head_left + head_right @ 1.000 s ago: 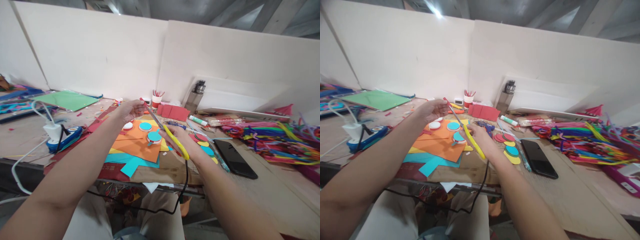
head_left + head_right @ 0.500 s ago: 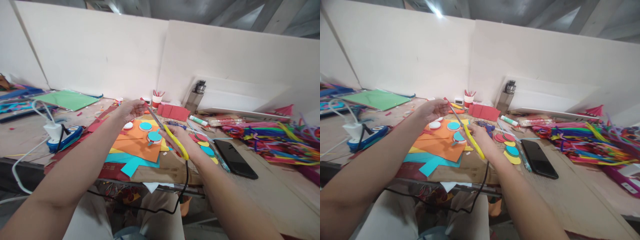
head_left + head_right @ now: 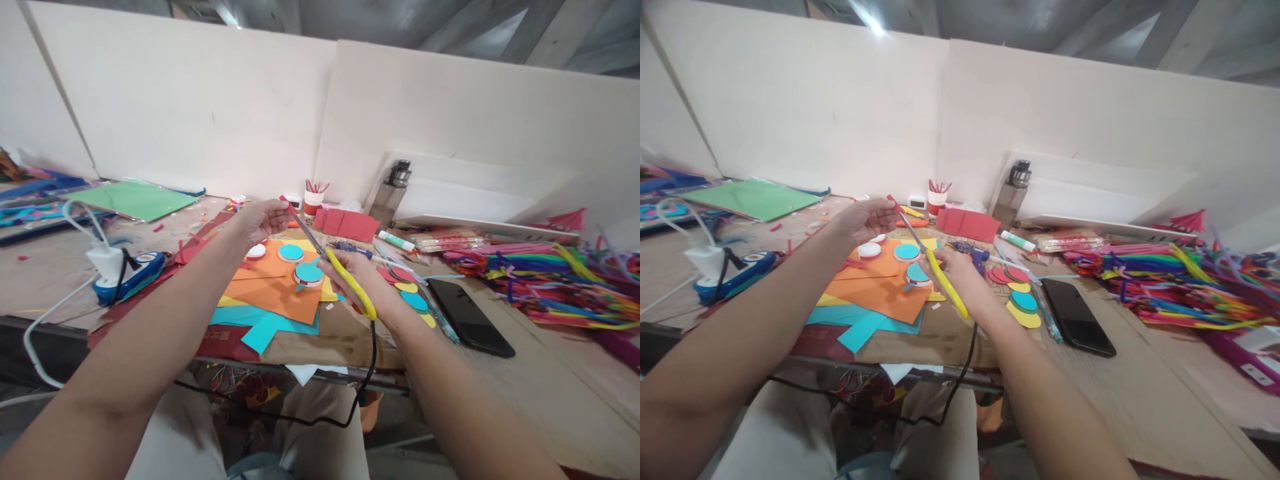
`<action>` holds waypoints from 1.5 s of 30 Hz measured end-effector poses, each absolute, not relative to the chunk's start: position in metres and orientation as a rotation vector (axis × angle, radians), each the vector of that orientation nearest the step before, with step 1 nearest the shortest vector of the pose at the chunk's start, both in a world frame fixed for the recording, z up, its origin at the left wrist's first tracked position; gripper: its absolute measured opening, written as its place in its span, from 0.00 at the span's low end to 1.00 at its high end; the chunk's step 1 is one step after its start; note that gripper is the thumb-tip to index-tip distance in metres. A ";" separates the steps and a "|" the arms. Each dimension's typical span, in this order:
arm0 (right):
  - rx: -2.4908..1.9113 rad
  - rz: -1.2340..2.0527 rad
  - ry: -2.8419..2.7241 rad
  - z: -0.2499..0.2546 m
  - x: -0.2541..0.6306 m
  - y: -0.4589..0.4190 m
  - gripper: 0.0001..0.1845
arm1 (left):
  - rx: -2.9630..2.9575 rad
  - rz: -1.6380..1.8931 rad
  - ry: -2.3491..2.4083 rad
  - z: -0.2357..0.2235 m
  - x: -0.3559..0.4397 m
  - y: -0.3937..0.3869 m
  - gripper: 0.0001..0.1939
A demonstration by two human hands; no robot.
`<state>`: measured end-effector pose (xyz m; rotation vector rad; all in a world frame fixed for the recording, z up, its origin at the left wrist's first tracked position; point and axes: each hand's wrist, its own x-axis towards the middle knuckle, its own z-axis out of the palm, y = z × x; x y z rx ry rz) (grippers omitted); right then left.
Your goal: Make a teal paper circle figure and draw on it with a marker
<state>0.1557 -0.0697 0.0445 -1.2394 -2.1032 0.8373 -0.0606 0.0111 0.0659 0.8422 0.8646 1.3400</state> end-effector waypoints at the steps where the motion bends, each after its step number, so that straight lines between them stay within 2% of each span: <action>1: -1.238 0.831 -2.106 0.045 0.155 -0.070 0.22 | 0.840 1.337 0.871 0.066 -0.061 0.011 0.03; 19: -1.220 0.675 -2.152 0.048 0.153 -0.071 0.23 | 0.854 1.347 0.871 0.065 -0.060 0.011 0.03; 45: -1.324 0.893 -2.067 0.050 0.154 -0.070 0.22 | 0.827 1.284 0.847 0.053 -0.063 0.023 0.02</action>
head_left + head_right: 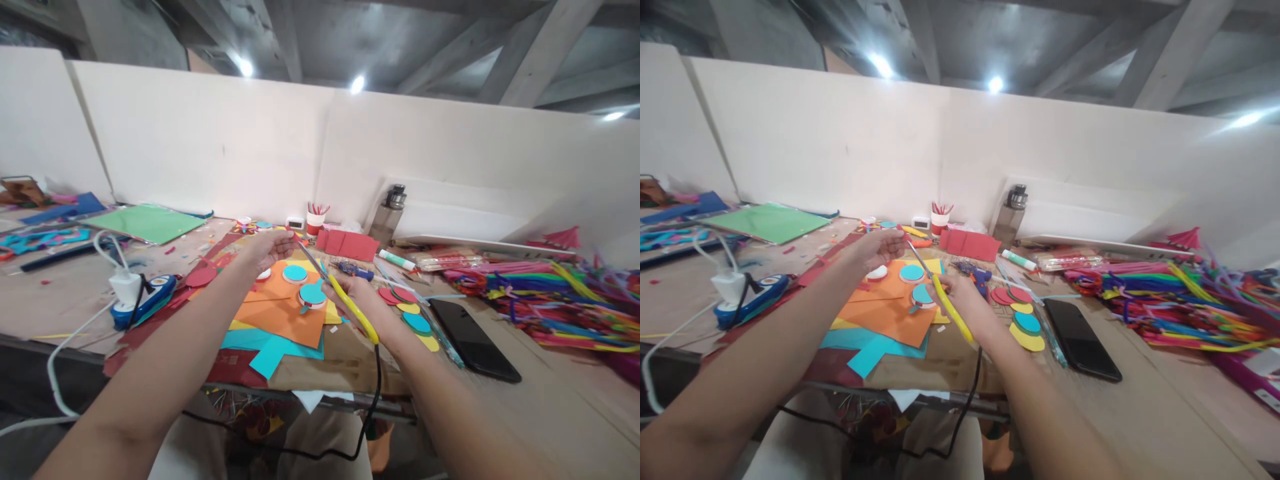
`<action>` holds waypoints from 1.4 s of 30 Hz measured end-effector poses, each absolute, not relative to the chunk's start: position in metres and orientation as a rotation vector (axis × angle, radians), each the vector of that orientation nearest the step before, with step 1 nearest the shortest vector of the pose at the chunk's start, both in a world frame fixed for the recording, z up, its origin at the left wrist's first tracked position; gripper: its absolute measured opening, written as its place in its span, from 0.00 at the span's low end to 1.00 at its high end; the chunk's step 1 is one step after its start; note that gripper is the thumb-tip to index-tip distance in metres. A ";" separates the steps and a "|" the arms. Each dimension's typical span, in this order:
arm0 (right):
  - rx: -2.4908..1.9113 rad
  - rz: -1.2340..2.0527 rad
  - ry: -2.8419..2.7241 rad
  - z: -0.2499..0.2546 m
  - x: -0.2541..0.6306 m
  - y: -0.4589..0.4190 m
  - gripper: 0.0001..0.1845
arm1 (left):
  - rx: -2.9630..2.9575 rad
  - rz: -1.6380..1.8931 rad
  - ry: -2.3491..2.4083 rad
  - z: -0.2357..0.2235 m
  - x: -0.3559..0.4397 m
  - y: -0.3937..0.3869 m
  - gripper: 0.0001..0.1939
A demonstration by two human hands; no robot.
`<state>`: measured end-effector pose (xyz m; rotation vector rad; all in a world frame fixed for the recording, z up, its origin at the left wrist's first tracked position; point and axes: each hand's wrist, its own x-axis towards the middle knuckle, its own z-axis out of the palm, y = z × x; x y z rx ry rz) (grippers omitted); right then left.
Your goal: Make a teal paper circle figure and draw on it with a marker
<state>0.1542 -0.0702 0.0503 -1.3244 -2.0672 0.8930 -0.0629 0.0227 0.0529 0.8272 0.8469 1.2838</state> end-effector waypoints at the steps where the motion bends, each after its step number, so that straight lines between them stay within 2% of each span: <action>1: -1.330 0.891 -2.071 0.049 0.155 -0.069 0.22 | 0.814 1.287 0.844 0.052 -0.063 0.024 0.01; 15: -1.295 0.854 -2.111 0.041 0.158 -0.063 0.22 | 0.811 1.252 0.842 0.052 -0.062 0.020 0.02; 18: -1.258 0.687 -2.192 0.043 0.161 -0.064 0.20 | 0.842 1.245 0.872 0.049 -0.063 0.022 0.00; 21: -1.267 0.533 -2.262 0.045 0.164 -0.065 0.19 | 0.899 1.247 0.892 0.046 -0.064 0.024 0.03; 26: -1.374 0.466 -2.297 0.045 0.173 -0.059 0.20 | 0.949 1.354 0.960 0.041 -0.069 0.027 0.05; 28: -1.511 0.407 -2.259 0.043 0.175 -0.056 0.17 | 0.969 1.371 0.986 0.040 -0.071 0.029 0.05; 31: -1.804 0.215 -2.220 0.037 0.174 -0.053 0.13 | 1.052 1.303 1.018 0.037 -0.068 0.029 0.07; 34: -1.985 0.073 -2.227 0.031 0.170 -0.052 0.15 | 1.237 1.139 1.070 0.033 -0.057 0.023 0.08; 38: -2.051 0.038 -2.238 0.026 0.165 -0.054 0.16 | 1.435 0.900 1.025 0.026 -0.037 0.011 0.08; 42: -2.083 0.038 -2.224 0.027 0.163 -0.056 0.18 | 1.471 0.840 0.964 0.021 -0.025 0.003 0.07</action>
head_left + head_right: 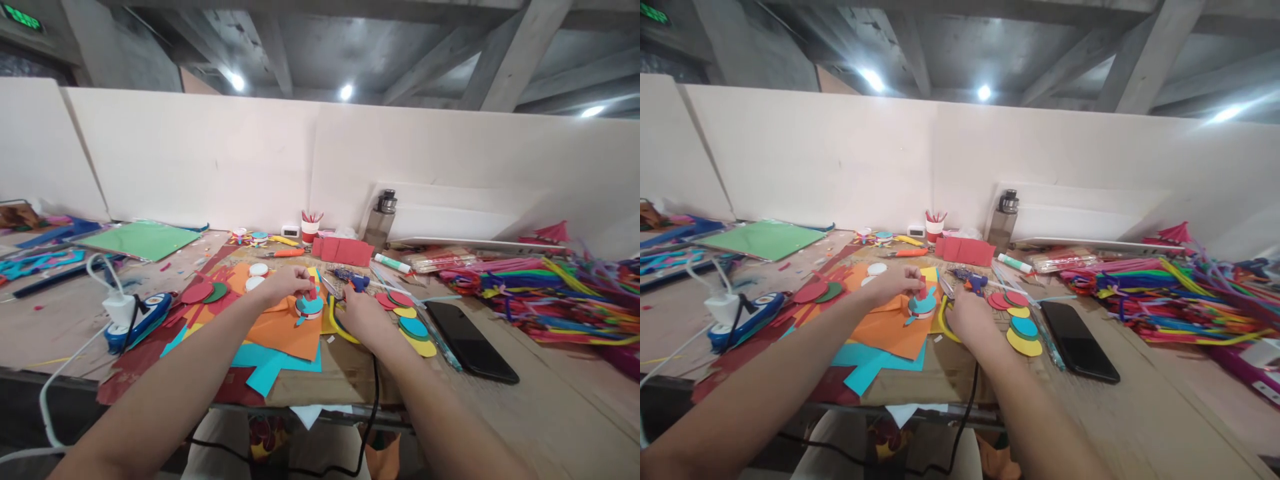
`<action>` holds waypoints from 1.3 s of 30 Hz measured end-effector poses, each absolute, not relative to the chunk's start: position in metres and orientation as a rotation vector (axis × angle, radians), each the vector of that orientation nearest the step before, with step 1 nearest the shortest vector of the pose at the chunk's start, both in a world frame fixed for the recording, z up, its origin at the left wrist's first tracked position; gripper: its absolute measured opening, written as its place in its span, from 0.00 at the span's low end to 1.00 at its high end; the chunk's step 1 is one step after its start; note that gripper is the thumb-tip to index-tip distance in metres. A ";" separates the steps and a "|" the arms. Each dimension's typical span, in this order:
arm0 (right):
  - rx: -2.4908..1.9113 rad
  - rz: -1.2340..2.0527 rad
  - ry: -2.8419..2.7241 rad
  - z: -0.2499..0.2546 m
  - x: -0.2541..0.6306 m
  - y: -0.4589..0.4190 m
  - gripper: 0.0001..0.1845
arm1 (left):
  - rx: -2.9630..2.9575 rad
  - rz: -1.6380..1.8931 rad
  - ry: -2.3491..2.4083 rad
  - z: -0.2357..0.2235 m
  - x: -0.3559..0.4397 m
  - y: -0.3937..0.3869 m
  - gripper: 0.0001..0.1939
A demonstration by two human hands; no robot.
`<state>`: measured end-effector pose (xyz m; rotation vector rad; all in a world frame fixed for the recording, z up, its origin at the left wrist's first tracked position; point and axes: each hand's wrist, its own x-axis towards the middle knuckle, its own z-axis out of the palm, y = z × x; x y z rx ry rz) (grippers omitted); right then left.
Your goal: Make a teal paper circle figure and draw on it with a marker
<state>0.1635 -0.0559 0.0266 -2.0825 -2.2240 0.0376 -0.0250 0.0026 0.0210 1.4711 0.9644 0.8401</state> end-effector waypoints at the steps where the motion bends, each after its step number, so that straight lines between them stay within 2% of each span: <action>1: -2.092 0.034 -2.225 0.027 0.163 -0.056 0.18 | 1.466 0.848 0.962 0.020 -0.024 0.002 0.07; 10: -2.126 -0.070 -2.387 0.035 0.157 -0.069 0.17 | 1.298 0.913 0.907 0.020 -0.025 0.005 0.09; 14: -2.036 -0.092 -2.269 0.040 0.154 -0.072 0.16 | 1.288 0.937 0.900 0.019 -0.027 0.008 0.11; 21: -1.306 0.660 -1.831 0.039 0.148 -0.056 0.16 | 1.304 0.951 0.852 0.021 -0.024 0.006 0.13; 29: -1.158 0.939 -1.571 0.021 0.142 -0.021 0.17 | 1.289 0.942 0.850 0.021 -0.026 0.006 0.19; 39: -1.180 1.261 -1.346 0.024 0.135 -0.022 0.18 | 1.310 0.929 0.843 0.018 -0.027 0.010 0.17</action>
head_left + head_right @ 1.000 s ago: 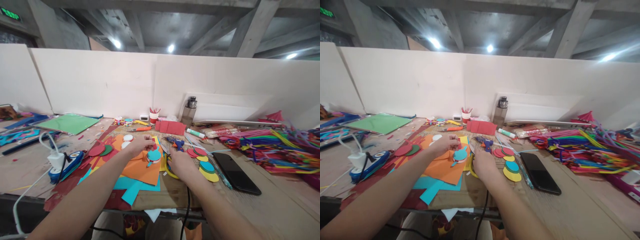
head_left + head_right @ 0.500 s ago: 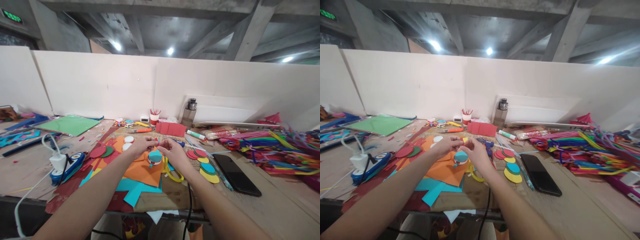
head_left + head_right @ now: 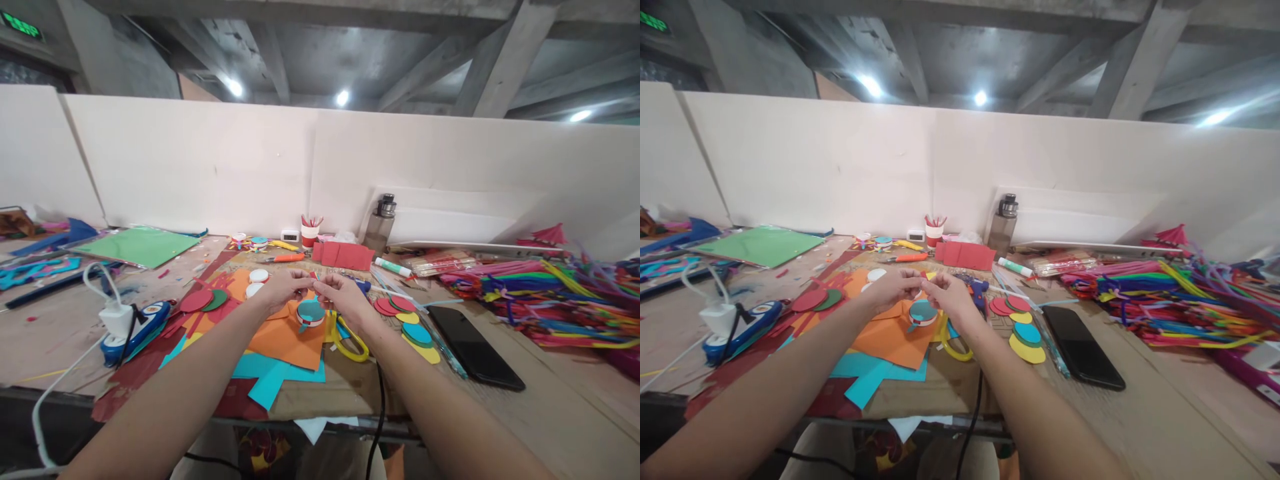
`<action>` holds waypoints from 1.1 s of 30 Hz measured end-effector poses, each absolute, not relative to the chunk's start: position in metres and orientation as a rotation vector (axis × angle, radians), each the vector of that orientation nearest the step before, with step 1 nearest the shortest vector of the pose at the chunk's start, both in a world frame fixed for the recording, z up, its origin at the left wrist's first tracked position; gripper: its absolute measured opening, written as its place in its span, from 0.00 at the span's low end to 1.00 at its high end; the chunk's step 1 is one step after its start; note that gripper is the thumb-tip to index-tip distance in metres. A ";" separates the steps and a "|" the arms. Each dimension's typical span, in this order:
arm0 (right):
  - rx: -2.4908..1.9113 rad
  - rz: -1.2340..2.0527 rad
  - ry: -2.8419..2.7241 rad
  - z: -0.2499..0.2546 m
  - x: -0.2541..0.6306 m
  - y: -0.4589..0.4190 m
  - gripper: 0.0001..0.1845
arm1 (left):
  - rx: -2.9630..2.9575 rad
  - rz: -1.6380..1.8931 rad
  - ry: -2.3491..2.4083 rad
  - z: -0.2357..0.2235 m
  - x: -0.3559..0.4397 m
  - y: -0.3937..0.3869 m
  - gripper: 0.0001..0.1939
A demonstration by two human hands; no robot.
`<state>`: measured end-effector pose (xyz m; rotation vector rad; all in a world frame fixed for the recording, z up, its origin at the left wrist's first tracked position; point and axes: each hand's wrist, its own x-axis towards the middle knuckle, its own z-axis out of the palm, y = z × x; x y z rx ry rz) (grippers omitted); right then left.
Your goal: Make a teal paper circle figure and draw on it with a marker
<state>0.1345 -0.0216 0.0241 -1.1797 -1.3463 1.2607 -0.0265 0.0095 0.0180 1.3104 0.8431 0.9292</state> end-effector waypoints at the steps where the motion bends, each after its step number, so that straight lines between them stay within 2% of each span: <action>1: -1.181 1.262 -1.340 0.024 0.135 -0.021 0.18 | 1.306 0.930 0.842 0.018 -0.026 0.009 0.18; 15: -1.103 1.104 -1.431 0.011 0.139 -0.022 0.10 | 1.370 0.965 0.903 0.018 -0.017 0.002 0.21; 19: -1.104 1.064 -1.441 0.012 0.141 -0.023 0.11 | 1.347 0.997 0.907 0.019 -0.017 0.001 0.23; 33: -1.148 1.150 -1.395 0.015 0.145 -0.023 0.09 | 1.381 0.942 0.866 0.018 -0.020 0.004 0.22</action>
